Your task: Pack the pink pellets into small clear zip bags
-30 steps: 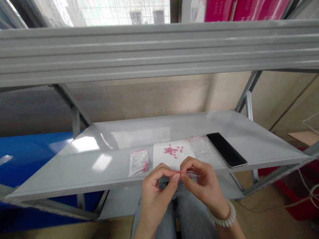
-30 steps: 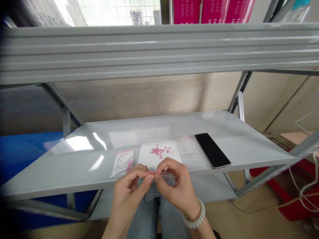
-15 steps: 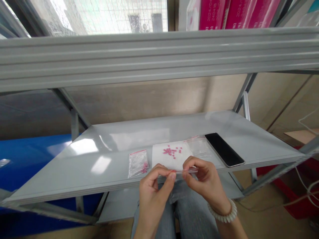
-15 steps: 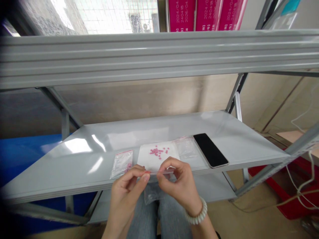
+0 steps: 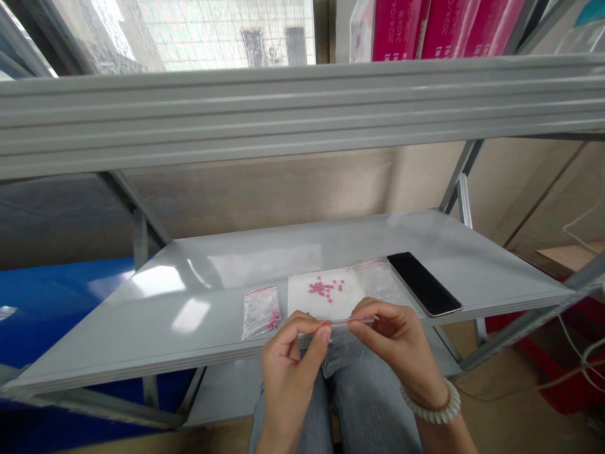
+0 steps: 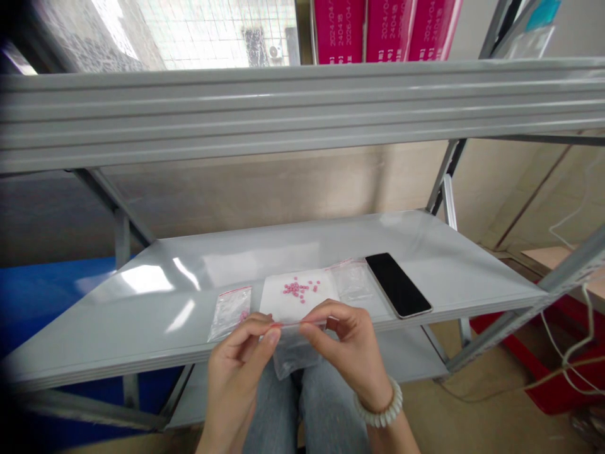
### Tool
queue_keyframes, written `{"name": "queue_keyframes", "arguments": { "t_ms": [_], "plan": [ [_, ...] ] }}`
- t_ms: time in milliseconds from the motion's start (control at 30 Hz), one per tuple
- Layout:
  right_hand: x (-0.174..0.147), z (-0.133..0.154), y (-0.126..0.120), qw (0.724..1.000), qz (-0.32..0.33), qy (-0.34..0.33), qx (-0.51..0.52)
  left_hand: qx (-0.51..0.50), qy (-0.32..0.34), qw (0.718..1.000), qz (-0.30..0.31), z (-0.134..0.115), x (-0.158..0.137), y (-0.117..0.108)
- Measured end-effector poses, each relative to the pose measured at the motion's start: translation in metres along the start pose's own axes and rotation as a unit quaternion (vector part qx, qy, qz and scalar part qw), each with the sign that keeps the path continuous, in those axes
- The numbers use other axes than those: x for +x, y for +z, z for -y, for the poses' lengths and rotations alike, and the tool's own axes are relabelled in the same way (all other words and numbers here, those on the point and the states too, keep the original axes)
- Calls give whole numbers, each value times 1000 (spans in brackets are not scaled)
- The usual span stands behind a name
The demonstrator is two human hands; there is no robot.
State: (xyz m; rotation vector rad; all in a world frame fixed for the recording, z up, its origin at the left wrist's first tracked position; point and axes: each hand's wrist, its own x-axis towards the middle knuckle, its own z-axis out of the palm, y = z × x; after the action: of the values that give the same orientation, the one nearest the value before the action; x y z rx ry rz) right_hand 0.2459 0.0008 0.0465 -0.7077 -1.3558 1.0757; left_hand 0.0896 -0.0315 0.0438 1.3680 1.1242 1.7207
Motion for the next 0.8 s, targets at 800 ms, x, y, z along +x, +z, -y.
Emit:
{"name": "queue_keyframes", "arguments": {
  "t_ms": [800],
  "plan": [
    [63, 19, -82, 968, -73, 21, -240, 212, -6, 970, 121, -3, 85, 63]
  ]
}}
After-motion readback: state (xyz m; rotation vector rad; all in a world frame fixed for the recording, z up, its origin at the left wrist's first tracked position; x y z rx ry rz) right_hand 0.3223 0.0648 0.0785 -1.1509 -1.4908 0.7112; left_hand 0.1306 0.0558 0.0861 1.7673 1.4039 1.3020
